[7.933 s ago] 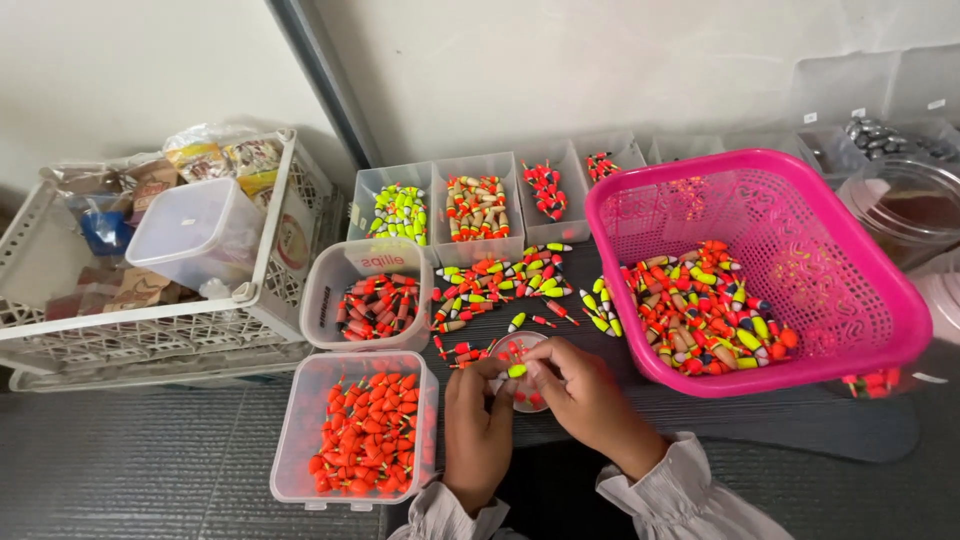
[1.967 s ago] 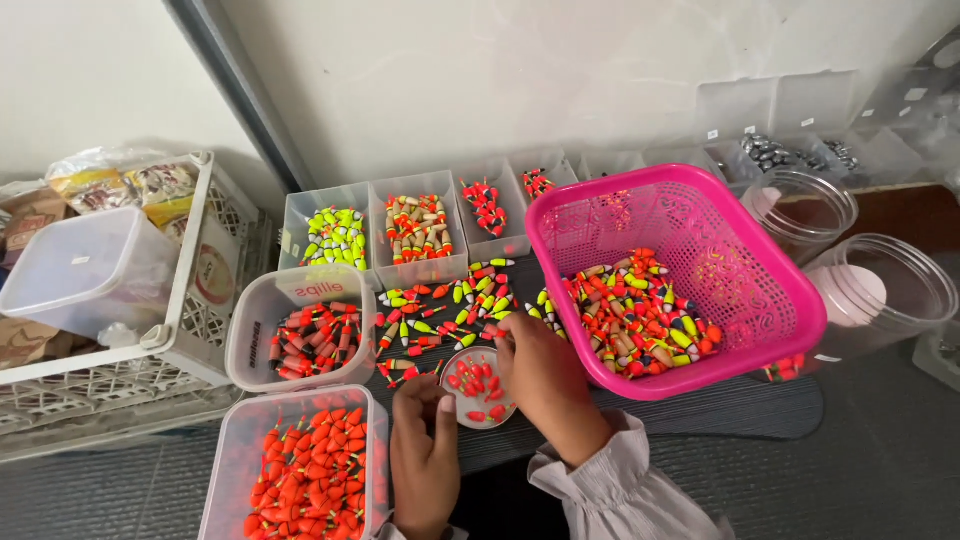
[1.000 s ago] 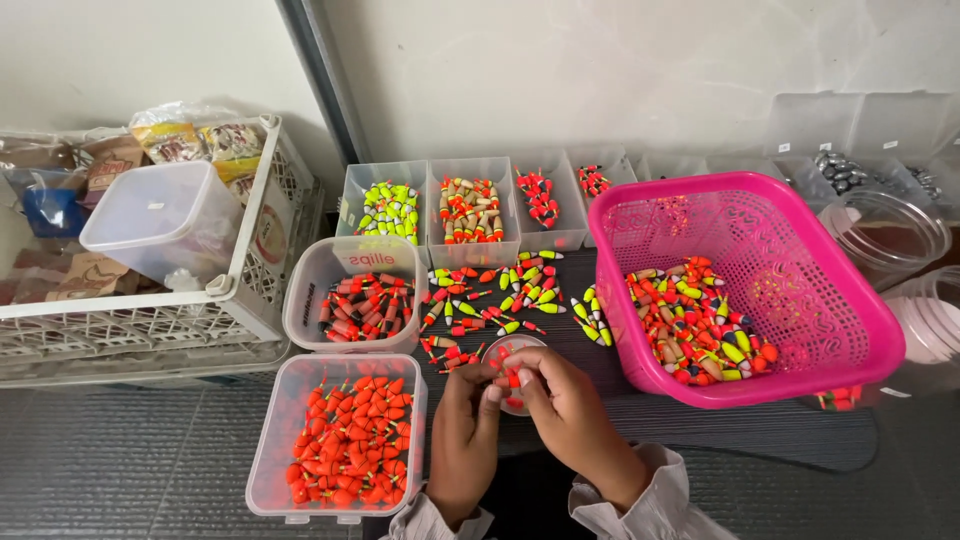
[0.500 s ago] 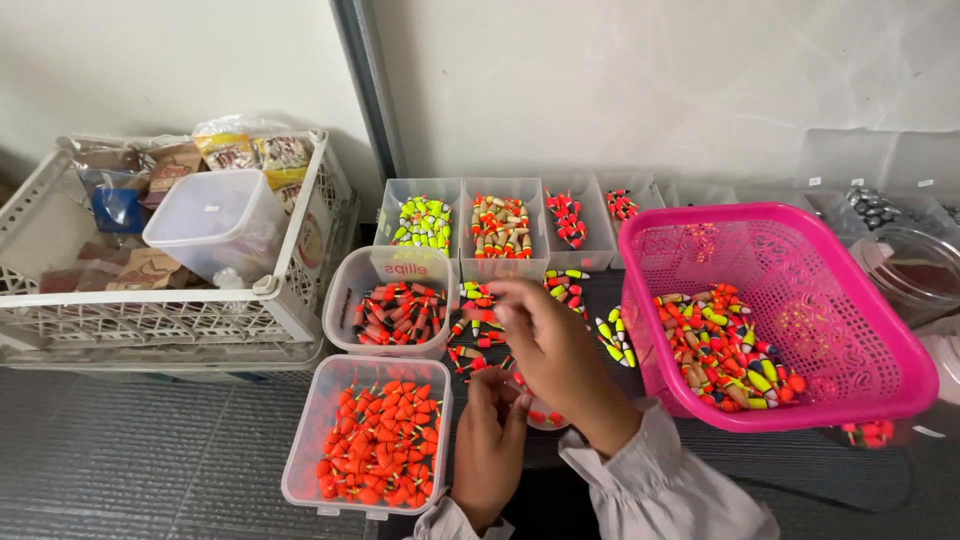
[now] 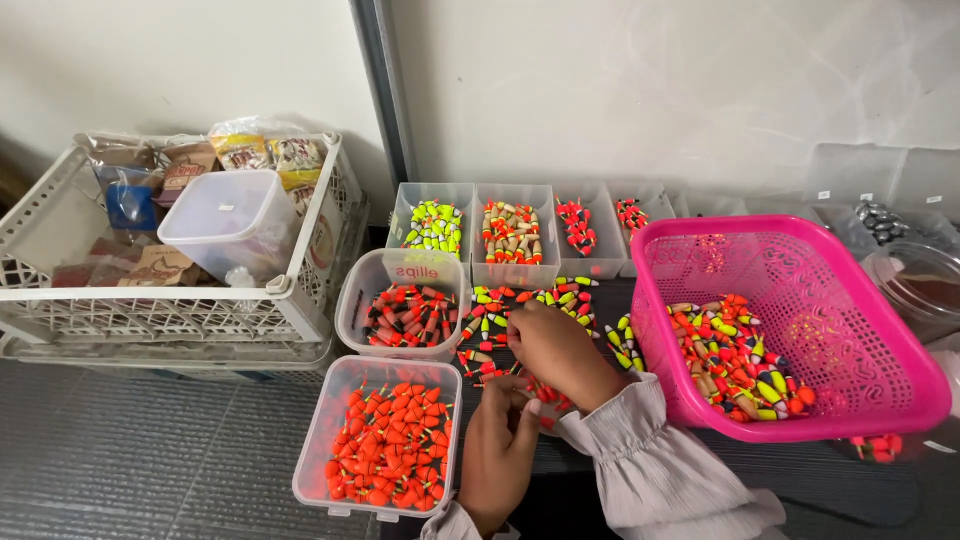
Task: Assembling small fishing floats by joining bodies and stems, then sorting them into various plastic bins.
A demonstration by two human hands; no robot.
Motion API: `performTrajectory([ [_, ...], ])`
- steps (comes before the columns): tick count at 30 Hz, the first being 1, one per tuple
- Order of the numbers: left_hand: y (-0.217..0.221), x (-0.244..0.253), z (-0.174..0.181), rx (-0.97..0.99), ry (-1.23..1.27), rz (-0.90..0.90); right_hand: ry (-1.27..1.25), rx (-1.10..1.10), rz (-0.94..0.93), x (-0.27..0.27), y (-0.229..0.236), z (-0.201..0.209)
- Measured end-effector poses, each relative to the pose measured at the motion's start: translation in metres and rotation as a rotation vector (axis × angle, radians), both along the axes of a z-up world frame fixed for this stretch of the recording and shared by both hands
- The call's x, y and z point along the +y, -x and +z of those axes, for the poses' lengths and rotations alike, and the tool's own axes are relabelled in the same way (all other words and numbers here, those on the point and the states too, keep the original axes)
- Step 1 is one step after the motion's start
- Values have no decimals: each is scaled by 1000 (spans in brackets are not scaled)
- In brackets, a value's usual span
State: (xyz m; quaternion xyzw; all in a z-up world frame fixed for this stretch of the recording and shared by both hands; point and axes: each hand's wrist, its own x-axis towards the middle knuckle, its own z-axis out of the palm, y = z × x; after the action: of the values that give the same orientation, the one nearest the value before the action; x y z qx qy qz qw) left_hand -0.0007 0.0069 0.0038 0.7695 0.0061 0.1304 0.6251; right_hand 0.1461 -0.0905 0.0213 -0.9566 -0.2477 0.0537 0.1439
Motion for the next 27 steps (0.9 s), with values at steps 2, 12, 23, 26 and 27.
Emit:
performTrajectory([
  [2,2,-1,3,28,33,27,-8,-12,-25,-5,10,12],
  [12,2,1,10,-65,-97,-38,-551,101,82,-68,103,34],
  [23,1,0,-1,-62,-197,-98,-627,264,-92,-70,99,15],
  [26,1,-1,2,-72,-211,-103,-693,301,-106,-72,100,10],
  [27,2,-1,3,-88,-210,-106,-779,333,-115,-73,101,8],
])
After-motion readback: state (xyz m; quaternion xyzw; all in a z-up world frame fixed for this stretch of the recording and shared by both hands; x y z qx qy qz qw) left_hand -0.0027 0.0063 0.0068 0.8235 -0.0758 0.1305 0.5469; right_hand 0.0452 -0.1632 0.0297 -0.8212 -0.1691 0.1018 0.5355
